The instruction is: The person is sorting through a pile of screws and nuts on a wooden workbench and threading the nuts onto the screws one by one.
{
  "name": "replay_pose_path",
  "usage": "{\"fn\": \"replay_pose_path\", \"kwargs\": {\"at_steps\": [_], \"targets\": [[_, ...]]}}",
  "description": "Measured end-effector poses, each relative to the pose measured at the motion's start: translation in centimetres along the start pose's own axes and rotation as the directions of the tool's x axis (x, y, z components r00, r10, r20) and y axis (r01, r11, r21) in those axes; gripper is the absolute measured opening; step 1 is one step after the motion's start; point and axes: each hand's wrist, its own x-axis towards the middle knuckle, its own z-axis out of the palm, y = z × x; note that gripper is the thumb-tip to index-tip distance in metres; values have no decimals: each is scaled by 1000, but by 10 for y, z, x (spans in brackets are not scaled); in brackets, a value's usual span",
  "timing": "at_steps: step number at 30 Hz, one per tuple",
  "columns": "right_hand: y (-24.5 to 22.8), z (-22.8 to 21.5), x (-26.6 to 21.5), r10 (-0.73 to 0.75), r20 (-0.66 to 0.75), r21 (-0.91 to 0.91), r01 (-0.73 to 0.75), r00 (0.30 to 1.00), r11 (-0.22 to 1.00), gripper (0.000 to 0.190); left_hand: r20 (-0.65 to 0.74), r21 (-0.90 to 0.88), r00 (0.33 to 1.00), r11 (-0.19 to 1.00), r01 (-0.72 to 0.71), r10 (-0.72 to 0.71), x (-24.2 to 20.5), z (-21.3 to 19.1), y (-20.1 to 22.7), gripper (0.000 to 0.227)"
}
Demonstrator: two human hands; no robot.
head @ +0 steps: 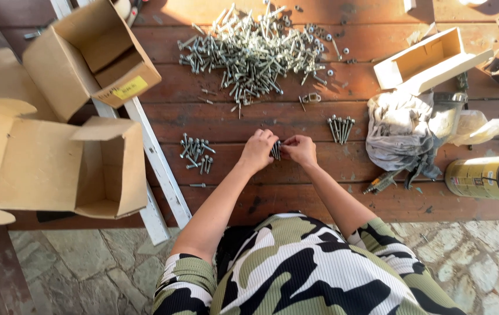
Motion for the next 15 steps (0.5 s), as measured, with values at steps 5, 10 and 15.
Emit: {"fn": "replay_pose_path", "kwargs": {"at_steps": [5, 10, 15], "targets": [[-16, -12, -24, 14, 59, 341, -33, 998, 939, 19, 112, 39, 993, 998, -50, 45, 48, 3, -32, 54], [-10, -31, -44, 14, -18, 342, -7, 1000, 940, 18, -36, 27, 999, 999, 40, -39, 116, -10, -85, 23], [17, -44, -51, 30, -41, 390, -12, 999, 921, 16, -45, 264, 998, 964, -40, 54, 155, -47, -57, 27]]}}
